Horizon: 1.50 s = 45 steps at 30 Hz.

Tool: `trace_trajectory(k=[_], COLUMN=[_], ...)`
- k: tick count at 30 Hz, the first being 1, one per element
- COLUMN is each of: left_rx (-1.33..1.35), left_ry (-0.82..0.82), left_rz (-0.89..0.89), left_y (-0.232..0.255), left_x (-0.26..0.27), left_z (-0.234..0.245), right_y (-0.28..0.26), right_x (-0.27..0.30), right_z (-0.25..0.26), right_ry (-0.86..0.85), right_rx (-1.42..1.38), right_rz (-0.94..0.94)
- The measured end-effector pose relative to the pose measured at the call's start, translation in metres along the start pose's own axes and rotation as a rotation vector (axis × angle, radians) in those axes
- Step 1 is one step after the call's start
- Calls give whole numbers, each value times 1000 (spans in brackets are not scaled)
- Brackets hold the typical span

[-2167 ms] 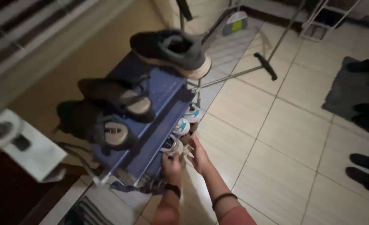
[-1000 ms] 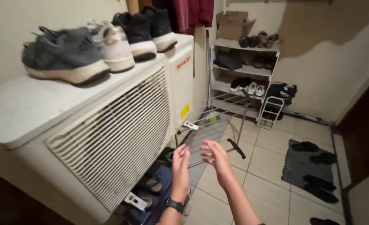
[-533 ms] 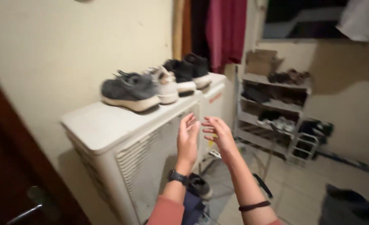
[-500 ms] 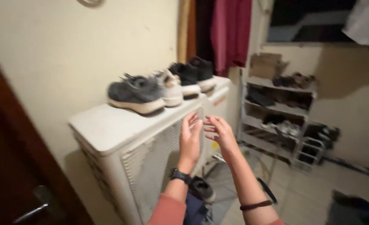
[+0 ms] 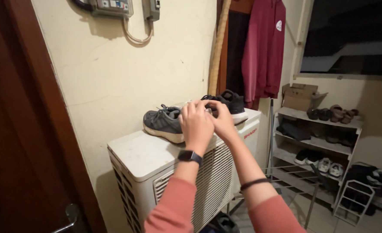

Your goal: Picking up various types of shoes from surfaces and arranging them onto multiple shoe racks.

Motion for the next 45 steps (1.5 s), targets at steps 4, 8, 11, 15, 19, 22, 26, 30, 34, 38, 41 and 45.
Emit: trace_trajectory(k=[4,8,11,15,19,22,26,30,34,38,41,45], left_rx=[-87,-274,-251,-192,-161,-131,-118,-132,-163,-255,-265,188], left_ry=[-9,-203,-289,-262,-327,-302,-271,-241,-295,-167,9,51], left_rz=[-40,306,478,497,534,501,478,441,481,354,109,-33], left_y=[-25,-44,-56,-83,-67,-69,-65,-77,-66,-72,-46,1], left_x=[-18,-24,-18,-14,-19,-17,-14,-12,-11,-1,3,10], left_z=[-18,-22,-19,-31,-10,-7,-1,-10,-7,-20,-18,-26], right_y=[27,24,17,24,25,17,4,-7,-23,-32,-39,-46], right_x=[-16,-13,-9,-14,-10,-3,8,14,20,31,41,65], right_z=[-13,-14,-15,-22,-21,-12,4,21,40,69,93,127], right_ry=[5,-190,-229,-169,-84,-46,4,84,154,281,344,379], right_rx=[258,475,500,477,464,440,394,374,381,354,331,452], right_rz=[156,34,38,28,87,38,27,58,93,113,144,145])
Point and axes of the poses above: each hand's wrist, its own x-axis away from the middle knuckle, its own z-axis out of the back of the hand, y = z × x, the point moved 5 cm from there along -x, towards the middle knuckle, and after that the axes turned 14 degrees about x, right-handed, at the moved point
